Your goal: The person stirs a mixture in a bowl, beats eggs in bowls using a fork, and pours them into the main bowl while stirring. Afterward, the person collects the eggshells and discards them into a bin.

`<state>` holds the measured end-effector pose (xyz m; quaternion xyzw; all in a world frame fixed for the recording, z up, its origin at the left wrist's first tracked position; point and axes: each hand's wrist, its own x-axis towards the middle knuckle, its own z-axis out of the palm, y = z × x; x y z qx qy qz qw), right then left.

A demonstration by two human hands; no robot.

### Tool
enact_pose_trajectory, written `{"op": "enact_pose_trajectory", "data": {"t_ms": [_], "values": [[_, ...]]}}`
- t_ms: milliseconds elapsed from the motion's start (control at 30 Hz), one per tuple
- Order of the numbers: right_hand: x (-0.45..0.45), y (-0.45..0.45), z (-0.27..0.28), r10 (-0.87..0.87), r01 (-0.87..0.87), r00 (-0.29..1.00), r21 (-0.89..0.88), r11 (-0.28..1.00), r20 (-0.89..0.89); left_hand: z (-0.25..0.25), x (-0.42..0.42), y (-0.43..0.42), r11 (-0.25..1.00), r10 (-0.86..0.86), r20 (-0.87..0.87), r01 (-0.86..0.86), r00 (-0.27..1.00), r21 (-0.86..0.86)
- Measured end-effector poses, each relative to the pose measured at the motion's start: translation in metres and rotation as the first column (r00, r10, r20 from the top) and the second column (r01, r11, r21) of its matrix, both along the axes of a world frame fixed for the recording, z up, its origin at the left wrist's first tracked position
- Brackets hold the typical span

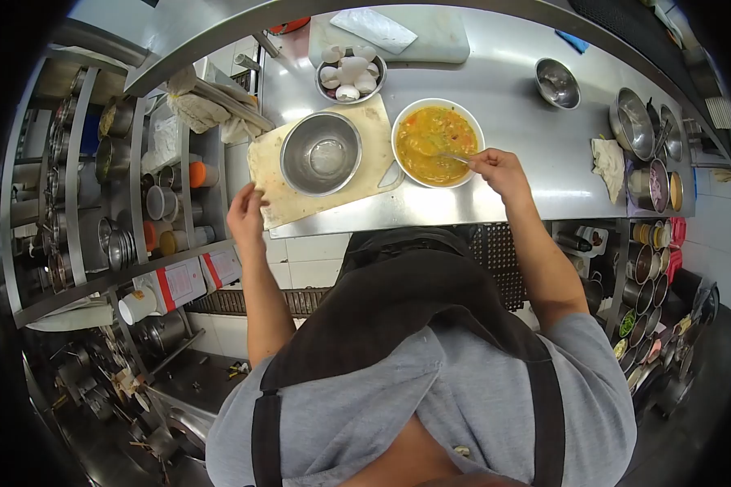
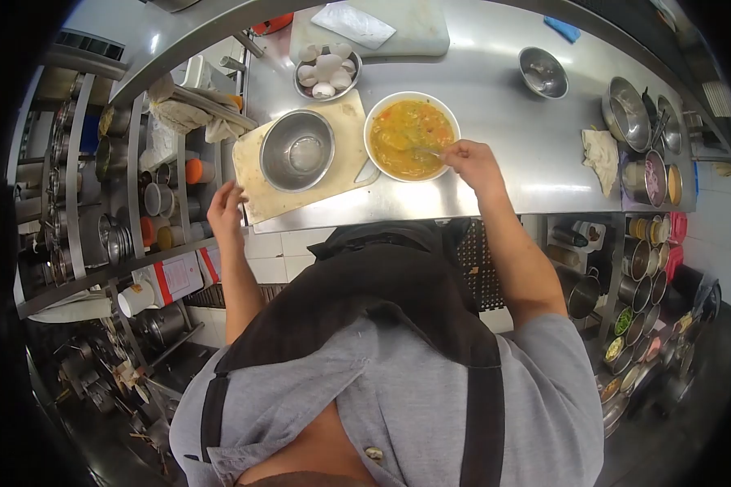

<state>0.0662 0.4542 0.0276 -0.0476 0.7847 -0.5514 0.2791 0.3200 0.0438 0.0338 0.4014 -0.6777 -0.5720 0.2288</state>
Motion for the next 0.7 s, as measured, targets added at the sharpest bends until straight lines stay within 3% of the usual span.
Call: {"op": "enact_pose_trajectory", "data": {"t_ms": [100, 167, 233, 267, 300, 367, 400, 433, 467, 500, 533, 567, 600, 633, 700], "values": [[-0.004, 0.003, 0.022, -0.040, 0.039, 0.999, -0.051, 0.998, -0.016, -0.010, 0.049, -0.021, 0.987, 0.160, 0.110, -0.162, 0.981, 0.009], [-0.011, 0.006, 0.032, -0.029, 0.027, 0.998, -0.034, 0.999, -0.060, -0.061, 0.096, -0.060, 0.977, 0.183, 0.125, -0.166, 0.975, -0.137], [-0.026, 0.013, 0.032, 0.025, -0.025, 0.961, 0.004, 1.000, -0.275, -0.091, 0.137, -0.079, 0.948, 0.306, 0.261, -0.268, 0.915, -0.174], [-0.033, 0.016, 0.034, 0.094, -0.038, 0.917, 0.151, 0.988, -0.389, -0.108, 0.159, -0.086, 0.944, 0.325, 0.353, -0.276, 0.877, -0.180], [-0.032, 0.014, 0.045, 0.098, -0.040, 0.917, 0.154, 0.987, -0.388, -0.128, 0.182, -0.093, 0.939, 0.341, 0.442, -0.286, 0.829, -0.189], [-0.027, 0.006, 0.068, 0.306, -0.023, 0.675, 0.395, 0.919, -0.672, -0.189, 0.241, -0.103, 0.955, 0.261, 0.653, -0.289, 0.711, -0.067], [-0.026, 0.006, 0.066, 0.304, -0.024, 0.677, 0.393, 0.919, -0.670, -0.217, 0.264, -0.098, 0.951, 0.185, 0.745, -0.307, 0.641, 0.028], [-0.026, 0.006, 0.063, 0.428, -0.031, 0.602, 0.517, 0.856, -0.674, -0.245, 0.285, -0.087, 0.913, 0.078, 0.796, -0.363, 0.600, 0.185], [-0.025, 0.007, 0.060, 0.548, -0.024, 0.523, 0.632, 0.775, -0.652, -0.270, 0.302, -0.073, 0.832, -0.019, 0.792, -0.430, 0.610, 0.351], [-0.021, 0.008, 0.053, 0.546, -0.022, 0.527, 0.632, 0.774, -0.651, -0.287, 0.315, -0.055, 0.762, -0.115, 0.760, -0.435, 0.640, 0.481], [-0.015, 0.009, 0.044, 0.550, -0.039, 0.566, 0.646, 0.762, -0.614, -0.267, 0.321, -0.036, 0.903, -0.413, 0.687, 0.173, 0.598, 0.393], [-0.009, 0.009, 0.036, 0.553, -0.059, 0.602, 0.659, 0.750, -0.576, -0.242, 0.326, -0.014, 0.746, -0.476, 0.729, 0.665, 0.492, 0.038], [0.000, 0.005, 0.033, 0.460, -0.081, 0.725, 0.599, 0.796, -0.513, -0.228, 0.311, 0.011, 0.747, -0.476, 0.728, 0.663, 0.493, 0.039], [0.007, 0.004, 0.021, 0.397, -0.094, 0.771, 0.527, 0.845, -0.498, -0.209, 0.275, 0.036, 0.844, -0.503, 0.694, 0.466, 0.515, 0.266], [0.021, -0.006, 0.013, 0.288, -0.133, 0.910, 0.448, 0.884, -0.299, -0.214, 0.238, 0.043, 0.848, -0.518, 0.657, 0.228, 0.547, 0.479]]}}
